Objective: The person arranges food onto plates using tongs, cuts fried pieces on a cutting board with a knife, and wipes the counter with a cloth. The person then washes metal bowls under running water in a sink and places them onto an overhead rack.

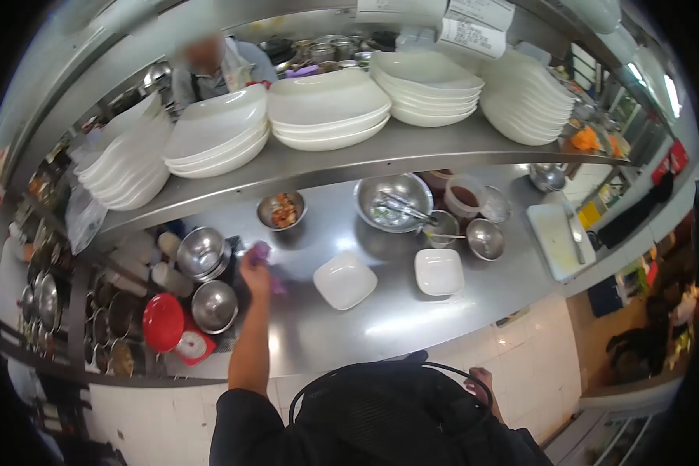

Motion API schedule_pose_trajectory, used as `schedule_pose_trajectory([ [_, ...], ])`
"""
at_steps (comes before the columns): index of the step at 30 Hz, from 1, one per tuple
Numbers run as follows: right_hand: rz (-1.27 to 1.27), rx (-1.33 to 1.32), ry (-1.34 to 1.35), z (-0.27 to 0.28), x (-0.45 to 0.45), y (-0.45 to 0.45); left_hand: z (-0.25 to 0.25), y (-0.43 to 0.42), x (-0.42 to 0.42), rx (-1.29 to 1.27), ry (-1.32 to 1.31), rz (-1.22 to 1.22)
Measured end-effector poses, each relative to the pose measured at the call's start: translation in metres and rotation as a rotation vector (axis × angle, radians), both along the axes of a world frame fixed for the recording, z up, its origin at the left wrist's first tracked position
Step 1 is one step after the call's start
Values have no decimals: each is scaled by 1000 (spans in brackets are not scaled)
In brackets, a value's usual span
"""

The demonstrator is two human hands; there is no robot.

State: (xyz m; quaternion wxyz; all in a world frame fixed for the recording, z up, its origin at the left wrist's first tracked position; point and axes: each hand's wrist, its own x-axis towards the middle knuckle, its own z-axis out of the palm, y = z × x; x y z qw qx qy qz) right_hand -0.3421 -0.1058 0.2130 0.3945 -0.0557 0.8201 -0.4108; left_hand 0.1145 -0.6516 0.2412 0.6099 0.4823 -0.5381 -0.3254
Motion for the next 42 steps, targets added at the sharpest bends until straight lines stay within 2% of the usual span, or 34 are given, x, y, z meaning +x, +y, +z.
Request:
schedule_pose_trajectory([
  [1, -104, -22, -46, 0, -8, -4, 24, -9, -3, -50, 40, -16],
  [3, -43, -25, 99, 14, -9, -6, 24, -34, 9, -177, -634, 159],
  [4, 24, 38, 231, 8, -12, -3, 17, -40, 11, -23, -736, 57],
  [5, 65, -42, 281, 1, -15, 1, 5, -39, 12, 131, -834, -45],
  [6, 94, -70, 309, 23, -3, -10, -14, -29, 13, 297, -1150, -13],
  [7, 109, -124, 272, 36, 4, -22, -20, -24, 4, 318, -1121, -26],
  [9, 220, -223, 289, 62, 20, -52, -21, -19, -10, 83, -1038, 187],
  [10, 332, -125, 387, 61, 19, -68, -33, -26, -11, 85, -1003, 150],
  [13, 596, -217, 432, 80, 51, -141, -49, -21, -22, -31, -894, 53],
  [16, 828, -300, 380, 99, 102, -213, -4, 39, -50, 200, -913, 12],
  [18, 817, -295, 420, 92, 133, -247, 10, 80, -65, 287, -869, 12],
  [20, 685, -367, 573, 94, 161, -281, 10, 132, -76, 231, -886, 31],
  [21, 635, -389, 568, 78, 163, -303, 1, 154, -79, 177, -910, 35],
  [23, 460, -329, 458, 27, 158, -344, 8, 199, -73, 103, -879, -185],
  [24, 411, -336, 436, 37, 156, -351, 16, 220, -68, 140, -954, -335],
  [25, 485, -279, 207, 59, 156, -355, 23, 236, -58, 186, -1029, -480],
  [26, 560, -227, -24, 71, 157, -356, 27, 238, -39, 171, -1064, -510],
  [28, 416, -286, -100, 66, 160, -351, 32, 227, 4, 52, -1111, -683],
  [29, 316, -330, -146, 67, 156, -346, 16, 212, 26, -54, -1144, -513],
  [32, 306, -432, -34, 64, 143, -292, -25, 150, 49, -132, -1083, -62],
  [35, 75, -373, -144, 85, 134, -211, -7, 113, -29, -73, -1000, 2],
  [36, 34, -365, -208, 73, 126, -184, 0, 104, -61, -64, -977, -5],
  [39, -147, -348, -178, 83, 117, -119, 20, 82, -155, -178, -836, -228],
  [42, -285, -260, -87, 96, 120, -88, -6, 59, -235, -200, -799, -424],
])
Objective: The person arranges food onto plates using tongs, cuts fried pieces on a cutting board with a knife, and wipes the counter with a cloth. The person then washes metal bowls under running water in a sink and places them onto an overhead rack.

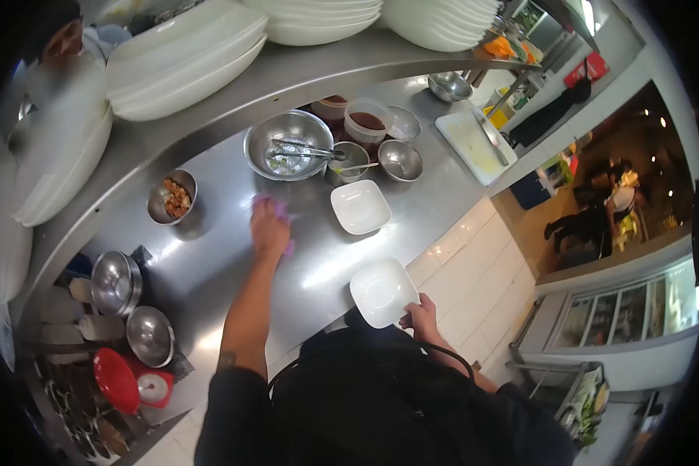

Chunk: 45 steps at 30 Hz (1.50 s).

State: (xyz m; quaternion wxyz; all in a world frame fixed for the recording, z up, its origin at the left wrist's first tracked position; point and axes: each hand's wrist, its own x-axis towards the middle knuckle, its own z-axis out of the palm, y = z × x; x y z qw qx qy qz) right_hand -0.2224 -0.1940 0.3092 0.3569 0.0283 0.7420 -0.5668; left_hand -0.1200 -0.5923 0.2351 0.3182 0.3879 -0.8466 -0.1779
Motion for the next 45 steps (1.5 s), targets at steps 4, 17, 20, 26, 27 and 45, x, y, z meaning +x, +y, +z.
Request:
schedule_pose_trajectory([
  [4, -117, -7, 84, 0, 0, 13, -31, -6, -71, 65, 13, -189],
  [17, 374, -24, -229, -24, 8, -140, -23, 92, 209, -62, 87, 81],
  [20, 533, -45, -276, -32, 34, -184, -36, 116, 320, -68, -41, 323],
  [26, 812, -203, -427, -21, 61, -214, -33, 178, 263, -74, -139, 294],
  [27, 871, -186, -427, -21, 57, -211, -29, 188, 232, -55, -130, 285],
  [45, -128, -360, -110, -26, -238, -117, 16, 262, -183, 26, -397, -488],
])
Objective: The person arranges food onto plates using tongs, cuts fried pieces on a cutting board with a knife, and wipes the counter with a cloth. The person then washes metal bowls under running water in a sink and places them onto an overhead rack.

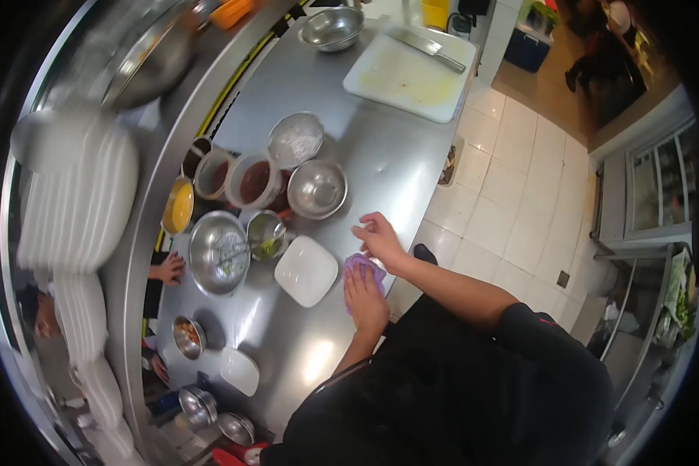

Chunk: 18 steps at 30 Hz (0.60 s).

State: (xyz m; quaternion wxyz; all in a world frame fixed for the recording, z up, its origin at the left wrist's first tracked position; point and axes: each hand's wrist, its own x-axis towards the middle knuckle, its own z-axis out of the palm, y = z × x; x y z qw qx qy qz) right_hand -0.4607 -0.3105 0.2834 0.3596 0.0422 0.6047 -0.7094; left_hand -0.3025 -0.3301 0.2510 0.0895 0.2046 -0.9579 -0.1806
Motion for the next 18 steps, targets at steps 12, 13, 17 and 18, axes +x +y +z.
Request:
schedule_pose_trajectory([
  [12, -92, -189, 121, -32, -155, -34, -11, 9, -87, -28, 40, 86],
  [13, -159, -321, 174, -23, -163, -49, -11, 7, -87, -28, 63, 76],
  [17, -142, -298, 93, 15, -201, -117, -14, 8, -87, -60, 11, 80],
  [18, -103, -227, -20, 15, -207, -135, -14, 9, -87, -85, 7, 55],
])
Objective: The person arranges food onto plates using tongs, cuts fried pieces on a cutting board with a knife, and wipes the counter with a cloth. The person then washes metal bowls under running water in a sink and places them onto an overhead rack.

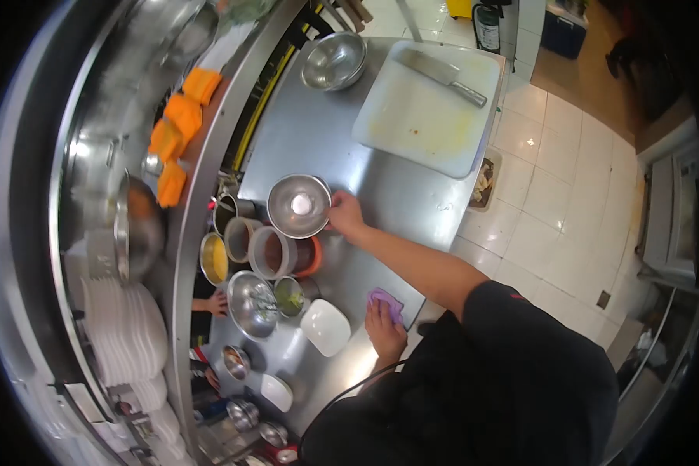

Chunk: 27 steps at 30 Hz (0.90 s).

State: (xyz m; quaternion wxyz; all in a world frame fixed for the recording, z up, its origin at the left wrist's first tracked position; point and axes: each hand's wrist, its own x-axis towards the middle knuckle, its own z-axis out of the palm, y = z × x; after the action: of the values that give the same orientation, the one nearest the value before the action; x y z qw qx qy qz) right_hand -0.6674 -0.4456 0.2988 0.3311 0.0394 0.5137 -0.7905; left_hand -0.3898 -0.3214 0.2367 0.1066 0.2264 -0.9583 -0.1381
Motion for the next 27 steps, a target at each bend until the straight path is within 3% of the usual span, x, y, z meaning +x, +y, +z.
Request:
schedule_pose_trajectory([
  [2, 43, 32, -116, -23, -8, -29, -1, -1, 0, 0, 18, 9],
  [4, -19, 437, 59, -64, -14, -41, 2, -5, -2, -29, 22, -10],
  [5, -34, 432, 60, -62, -20, -23, 1, -5, -4, -4, 32, 8],
  [7, -41, 498, 284, -57, -24, 45, -7, -4, -6, -3, 50, 112],
  [9, 16, 355, 259, -43, -29, 144, -14, -13, -28, -98, 124, 333],
  [10, -48, 361, 374, -78, -27, 187, -19, -23, -45, -116, 122, 387],
  [11, -152, 145, 285, -45, -21, 246, -19, -36, -71, -129, 118, 439],
  [12, -177, 174, 135, -38, -18, 298, -22, -51, -95, -134, 110, 474],
  [15, -366, 469, 138, -25, -3, 438, -10, -90, -181, -79, 78, 595],
  [16, -367, 517, 157, -22, 2, 460, -52, -131, -195, -258, 63, 563],
  [17, -499, 603, 175, -22, 7, 483, -13, -137, -222, -69, 90, 570],
  [18, -636, 688, 198, -22, 10, 507, -16, -160, -242, -2, 181, 592],
  [19, -680, 755, 233, -28, 12, 521, -28, -177, -264, -109, 239, 673],
  [21, -775, 820, 227, -36, 12, 528, -32, -217, -292, -86, 169, 657],
  [24, -810, 790, 171, -28, -1, 502, -74, -290, -333, -118, 300, 445],
  [26, -747, 810, 200, -21, -16, 483, -65, -297, -374, 139, 486, 356],
  [27, -741, 786, 162, -22, -24, 477, -47, -292, -397, 460, 560, 366],
])
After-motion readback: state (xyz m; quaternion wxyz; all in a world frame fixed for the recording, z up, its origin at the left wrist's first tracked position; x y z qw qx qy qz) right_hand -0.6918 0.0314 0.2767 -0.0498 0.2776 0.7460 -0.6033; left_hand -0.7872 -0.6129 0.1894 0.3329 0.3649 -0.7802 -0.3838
